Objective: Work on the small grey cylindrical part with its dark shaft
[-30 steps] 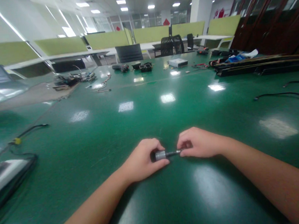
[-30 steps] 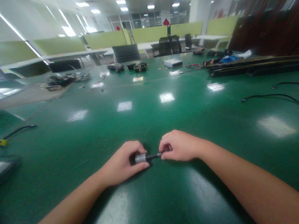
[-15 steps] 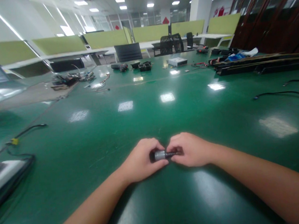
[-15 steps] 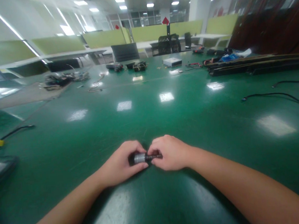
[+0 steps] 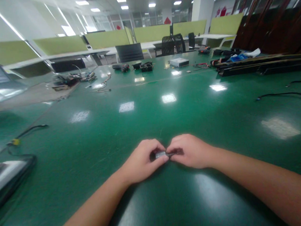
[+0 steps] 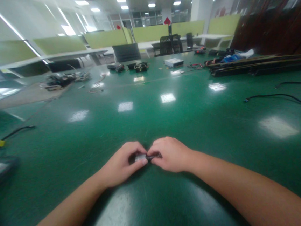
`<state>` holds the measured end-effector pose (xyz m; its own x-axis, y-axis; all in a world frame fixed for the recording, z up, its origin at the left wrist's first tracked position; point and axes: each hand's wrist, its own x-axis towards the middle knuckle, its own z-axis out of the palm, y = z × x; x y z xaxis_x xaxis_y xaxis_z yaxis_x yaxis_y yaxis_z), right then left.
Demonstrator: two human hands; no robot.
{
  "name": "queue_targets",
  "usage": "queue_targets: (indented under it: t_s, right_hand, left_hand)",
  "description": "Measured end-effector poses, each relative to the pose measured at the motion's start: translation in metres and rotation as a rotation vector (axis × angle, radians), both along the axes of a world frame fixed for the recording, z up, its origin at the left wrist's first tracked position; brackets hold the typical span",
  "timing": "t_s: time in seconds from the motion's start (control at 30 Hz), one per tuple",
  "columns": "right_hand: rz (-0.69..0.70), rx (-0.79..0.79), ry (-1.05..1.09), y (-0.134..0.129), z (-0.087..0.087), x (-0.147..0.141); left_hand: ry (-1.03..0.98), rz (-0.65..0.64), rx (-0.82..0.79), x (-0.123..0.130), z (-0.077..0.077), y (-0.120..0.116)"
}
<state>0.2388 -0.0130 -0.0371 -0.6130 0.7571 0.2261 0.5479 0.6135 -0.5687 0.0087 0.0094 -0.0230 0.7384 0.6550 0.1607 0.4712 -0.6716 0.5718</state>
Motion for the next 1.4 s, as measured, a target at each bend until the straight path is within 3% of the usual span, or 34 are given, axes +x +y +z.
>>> queue_targets:
  t_s: [0.6, 1.07, 1.27, 1.4]
  right_hand:
    - [-0.016, 0.016, 0.022, 0.001, 0.0, 0.0]
    - [-0.074, -0.345, -0.145, 0.012, 0.024, 0.041]
    - [-0.065, -0.361, -0.081, 0.009, 0.022, 0.034]
    - [-0.041, -0.283, -0.022, 0.006, 0.015, 0.019]
  left_hand:
    - [0.023, -0.006, 0.035, 0.0, -0.001, 0.0]
    - [0.026, 0.009, 0.027, -0.013, 0.0, -0.005]
    - [0.019, 0.004, 0.035, -0.013, 0.002, -0.006]
    - [0.014, 0.008, 0.044, -0.007, 0.0, -0.003]
